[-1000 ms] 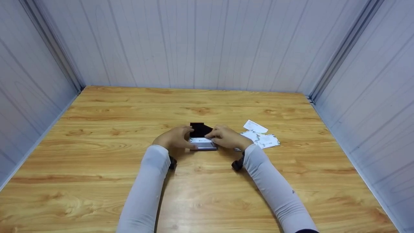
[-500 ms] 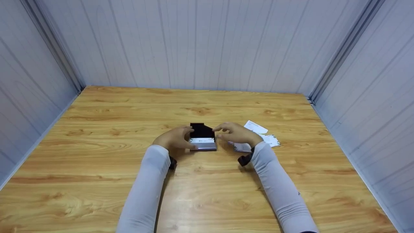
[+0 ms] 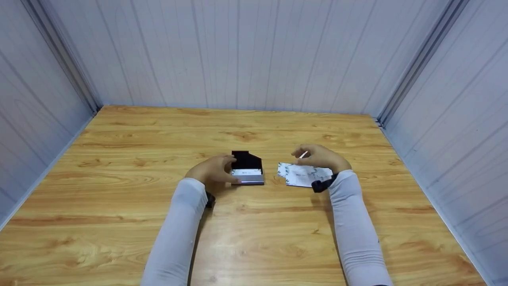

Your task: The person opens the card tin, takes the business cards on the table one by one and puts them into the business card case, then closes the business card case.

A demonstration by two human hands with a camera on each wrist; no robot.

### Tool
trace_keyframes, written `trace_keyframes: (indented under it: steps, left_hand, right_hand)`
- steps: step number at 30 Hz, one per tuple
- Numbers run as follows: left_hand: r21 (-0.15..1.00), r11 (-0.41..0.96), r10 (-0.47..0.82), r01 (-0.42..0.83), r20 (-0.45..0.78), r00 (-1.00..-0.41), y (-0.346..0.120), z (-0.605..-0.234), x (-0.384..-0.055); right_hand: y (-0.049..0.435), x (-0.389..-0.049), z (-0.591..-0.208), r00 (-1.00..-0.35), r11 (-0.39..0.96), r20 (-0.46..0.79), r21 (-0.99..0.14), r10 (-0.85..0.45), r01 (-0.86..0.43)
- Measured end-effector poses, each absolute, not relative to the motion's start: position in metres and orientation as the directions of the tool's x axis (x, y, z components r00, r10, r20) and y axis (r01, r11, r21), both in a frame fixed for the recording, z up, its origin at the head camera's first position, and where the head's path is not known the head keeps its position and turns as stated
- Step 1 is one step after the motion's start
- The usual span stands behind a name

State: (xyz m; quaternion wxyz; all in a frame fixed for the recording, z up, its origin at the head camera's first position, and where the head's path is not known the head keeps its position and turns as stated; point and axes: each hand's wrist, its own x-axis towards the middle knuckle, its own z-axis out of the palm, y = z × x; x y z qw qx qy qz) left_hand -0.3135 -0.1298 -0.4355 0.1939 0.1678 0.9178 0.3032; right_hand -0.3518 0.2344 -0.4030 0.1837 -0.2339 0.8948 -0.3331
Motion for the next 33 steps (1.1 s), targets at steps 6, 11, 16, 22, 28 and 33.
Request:
trace_keyframes:
  steps: [6,11,16,22,28,33]
  left_hand:
    - [0.636,0.747,0.434,0.194,-0.245,-0.867,-0.130,-0.436,-0.313]
    - [0.631,0.749,0.438,0.202,-0.242,-0.866,-0.130,-0.437,-0.314]
    - [0.623,0.754,0.438,0.206,-0.243,-0.866,-0.130,-0.437,-0.314]
    - [0.618,0.758,0.436,0.208,-0.243,-0.866,-0.130,-0.437,-0.313]
    - [0.625,0.753,0.438,0.206,-0.244,-0.865,-0.130,-0.435,-0.312]
    - [0.632,0.749,0.438,0.197,-0.249,-0.864,-0.129,-0.433,-0.311]
  right_hand:
    - [0.243,-0.350,-0.404,-0.808,0.730,-0.272,-0.633,-0.523,-0.259]
    - [0.245,-0.348,-0.404,-0.811,0.778,-0.327,-0.585,-0.484,-0.229]
    - [0.241,-0.346,-0.403,-0.798,0.810,-0.373,-0.541,-0.474,-0.228]
    - [0.232,-0.344,-0.404,-0.767,0.839,-0.462,-0.515,-0.445,-0.177]
    - [0.227,-0.344,-0.407,-0.762,0.852,-0.489,-0.502,-0.424,-0.152]
    - [0.227,-0.344,-0.408,-0.765,0.859,-0.491,-0.488,-0.418,-0.156]
